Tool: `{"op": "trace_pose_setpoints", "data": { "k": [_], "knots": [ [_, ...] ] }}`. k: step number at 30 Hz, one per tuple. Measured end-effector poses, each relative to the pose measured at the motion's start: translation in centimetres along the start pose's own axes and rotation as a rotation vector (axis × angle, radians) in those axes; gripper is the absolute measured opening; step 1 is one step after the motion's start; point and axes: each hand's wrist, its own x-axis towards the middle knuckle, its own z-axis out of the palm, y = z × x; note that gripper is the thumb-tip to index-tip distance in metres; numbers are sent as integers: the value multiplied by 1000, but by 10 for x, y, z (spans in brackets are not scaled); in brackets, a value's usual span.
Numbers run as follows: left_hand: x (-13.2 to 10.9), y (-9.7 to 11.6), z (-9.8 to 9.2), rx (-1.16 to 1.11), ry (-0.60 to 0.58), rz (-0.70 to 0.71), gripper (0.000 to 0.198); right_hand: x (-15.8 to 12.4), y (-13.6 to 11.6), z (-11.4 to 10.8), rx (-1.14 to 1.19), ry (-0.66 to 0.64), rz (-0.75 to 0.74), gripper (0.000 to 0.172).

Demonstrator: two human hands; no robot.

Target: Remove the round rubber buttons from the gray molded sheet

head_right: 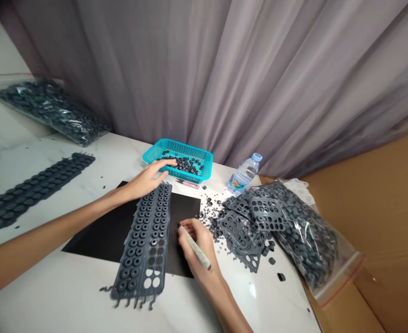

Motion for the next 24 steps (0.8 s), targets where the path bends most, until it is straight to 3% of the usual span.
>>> {"op": "trace_pose_setpoints", "data": {
  "k": [2, 5, 8, 14, 24],
  "knots": [
    [-41, 12, 1, 132, -93, 47, 27, -1, 2, 4, -31, 14, 2, 24],
    [-96, 31, 4, 147, -258, -17, 20, -4, -1, 8, -49, 40, 23, 18],
    [-128, 45, 5, 117, -376, -79, 21, -9, -11, 10, 8, -29, 62, 18],
    [-131, 49, -1, 159, -550, -88, 14, -17, -25, 16, 247, -255, 174, 17],
    [-135, 49, 2, 197, -548, -78, 17, -17, -20, 18, 298, -319, 177, 14]
  ]
}}
